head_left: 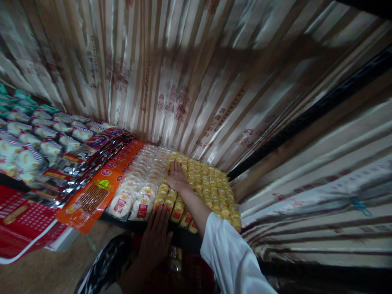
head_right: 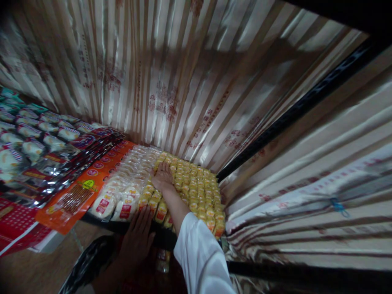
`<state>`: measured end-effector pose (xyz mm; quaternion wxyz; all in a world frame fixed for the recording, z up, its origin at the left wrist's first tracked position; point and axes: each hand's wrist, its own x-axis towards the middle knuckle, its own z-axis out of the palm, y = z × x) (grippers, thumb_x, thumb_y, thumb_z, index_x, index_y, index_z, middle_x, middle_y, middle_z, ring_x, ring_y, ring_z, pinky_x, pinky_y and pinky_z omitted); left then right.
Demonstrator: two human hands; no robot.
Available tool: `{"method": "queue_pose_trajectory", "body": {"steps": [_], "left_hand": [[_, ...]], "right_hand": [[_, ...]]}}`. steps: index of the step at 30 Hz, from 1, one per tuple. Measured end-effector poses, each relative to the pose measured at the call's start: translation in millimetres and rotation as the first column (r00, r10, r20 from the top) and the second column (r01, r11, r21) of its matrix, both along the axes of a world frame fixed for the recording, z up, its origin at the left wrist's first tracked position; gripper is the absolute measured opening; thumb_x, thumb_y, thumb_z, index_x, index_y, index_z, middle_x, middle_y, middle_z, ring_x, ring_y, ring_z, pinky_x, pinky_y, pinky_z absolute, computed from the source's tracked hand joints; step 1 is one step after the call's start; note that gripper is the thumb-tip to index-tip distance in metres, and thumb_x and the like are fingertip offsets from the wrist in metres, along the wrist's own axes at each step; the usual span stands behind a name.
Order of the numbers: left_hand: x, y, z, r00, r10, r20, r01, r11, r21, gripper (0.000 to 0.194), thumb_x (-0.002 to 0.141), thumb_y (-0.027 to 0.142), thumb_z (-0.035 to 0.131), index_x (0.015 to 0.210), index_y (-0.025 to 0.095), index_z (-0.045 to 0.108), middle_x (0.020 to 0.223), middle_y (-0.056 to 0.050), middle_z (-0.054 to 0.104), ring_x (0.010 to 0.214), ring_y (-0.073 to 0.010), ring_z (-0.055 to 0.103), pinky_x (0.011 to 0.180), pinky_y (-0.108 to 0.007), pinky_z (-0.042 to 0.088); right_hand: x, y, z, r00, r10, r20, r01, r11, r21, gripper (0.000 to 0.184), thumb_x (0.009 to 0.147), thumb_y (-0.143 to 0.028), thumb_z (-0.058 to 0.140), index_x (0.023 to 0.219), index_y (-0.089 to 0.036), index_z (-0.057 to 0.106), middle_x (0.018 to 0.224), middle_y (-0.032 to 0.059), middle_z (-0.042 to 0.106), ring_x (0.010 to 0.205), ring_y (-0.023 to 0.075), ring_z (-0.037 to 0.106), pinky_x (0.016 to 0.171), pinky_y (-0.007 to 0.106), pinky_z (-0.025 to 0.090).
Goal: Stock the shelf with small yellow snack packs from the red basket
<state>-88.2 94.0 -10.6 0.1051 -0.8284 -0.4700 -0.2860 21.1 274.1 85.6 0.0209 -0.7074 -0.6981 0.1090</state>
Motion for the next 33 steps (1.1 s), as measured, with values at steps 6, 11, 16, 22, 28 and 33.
{"method": "queue_pose_trajectory", "body": {"steps": [6, 11, 16, 22, 28, 33], "left_hand": [[0, -2, 3.0, 0.999, 0.030, -0.016, -0.030, 1.000, -0.004, 0.061, 0.085, 0.026, 0.043, 0.141, 0.007, 0.026, 0.145, -0.013, 0.031, 0.135, -0.0261, 0.024, 0.112, -0.044, 0.019], [1, -1, 3.0, 0.999, 0.040, -0.020, -0.040, 0.999, -0.005, 0.061, 0.085, 0.026, 0.042, 0.141, 0.008, 0.025, 0.145, -0.012, 0.032, 0.135, -0.0260, 0.024, 0.111, -0.045, 0.019], [1, -1, 5.1, 0.999, 0.052, -0.016, -0.052, 0.999, -0.004, 0.061, 0.085, 0.027, 0.042, 0.140, 0.007, 0.028, 0.144, -0.012, 0.033, 0.135, -0.0257, 0.024, 0.112, -0.044, 0.018], [0, 0, -0.6, 0.999, 0.033, -0.020, -0.033, 0.999, 0.013, 0.061, 0.084, 0.028, 0.043, 0.140, 0.007, 0.028, 0.144, -0.013, 0.034, 0.135, -0.0274, 0.023, 0.112, -0.044, 0.018], [1, 1, -1.0, 1.000, 0.017, -0.005, -0.017, 1.000, -0.004, 0.062, 0.086, 0.027, 0.041, 0.142, 0.007, 0.024, 0.144, -0.013, 0.033, 0.135, -0.0269, 0.025, 0.110, -0.045, 0.021], [0, 0, -1.2, 1.000, 0.007, -0.010, -0.007, 0.999, -0.039, 0.061, 0.087, 0.027, 0.040, 0.141, 0.007, 0.024, 0.146, -0.014, 0.029, 0.136, -0.0283, 0.022, 0.110, -0.045, 0.022]], "right_hand": [[1, 16, 0.5, 0.996, -0.085, 0.029, 0.084, 0.995, 0.046, 0.072, 0.090, -0.050, 0.019, 0.143, -0.002, 0.014, 0.151, 0.0154, 0.010, 0.139, 0.0240, 0.006, 0.112, 0.036, 0.004], [0, 17, -2.9, 0.998, -0.041, 0.038, 0.040, 0.999, 0.027, 0.075, 0.090, -0.053, 0.017, 0.142, 0.001, 0.015, 0.150, 0.0172, 0.013, 0.139, 0.0248, 0.008, 0.112, 0.034, 0.005], [3, 21, 5.8, 0.997, -0.046, 0.055, 0.041, 0.996, 0.080, 0.069, 0.091, -0.049, 0.018, 0.143, -0.004, 0.017, 0.151, 0.0142, 0.013, 0.139, 0.0241, 0.007, 0.112, 0.037, 0.002], [1, 31, 2.0, 0.999, -0.035, 0.024, 0.035, 0.999, 0.020, 0.072, 0.090, -0.050, 0.022, 0.142, 0.000, 0.018, 0.151, 0.0160, 0.011, 0.140, 0.0247, 0.003, 0.112, 0.035, 0.003], [8, 18, 18.4, 0.997, 0.008, -0.075, 0.000, 0.995, 0.100, 0.065, 0.092, -0.046, 0.024, 0.143, -0.006, 0.020, 0.151, 0.0111, 0.012, 0.140, 0.0197, 0.004, 0.113, 0.036, 0.002], [27, -52, 28.9, 0.917, -0.003, -0.399, 0.174, 0.903, 0.392, 0.056, 0.094, -0.042, 0.016, 0.133, -0.011, 0.043, 0.146, 0.0083, 0.031, 0.135, 0.0142, 0.024, 0.112, 0.031, 0.019]]}}
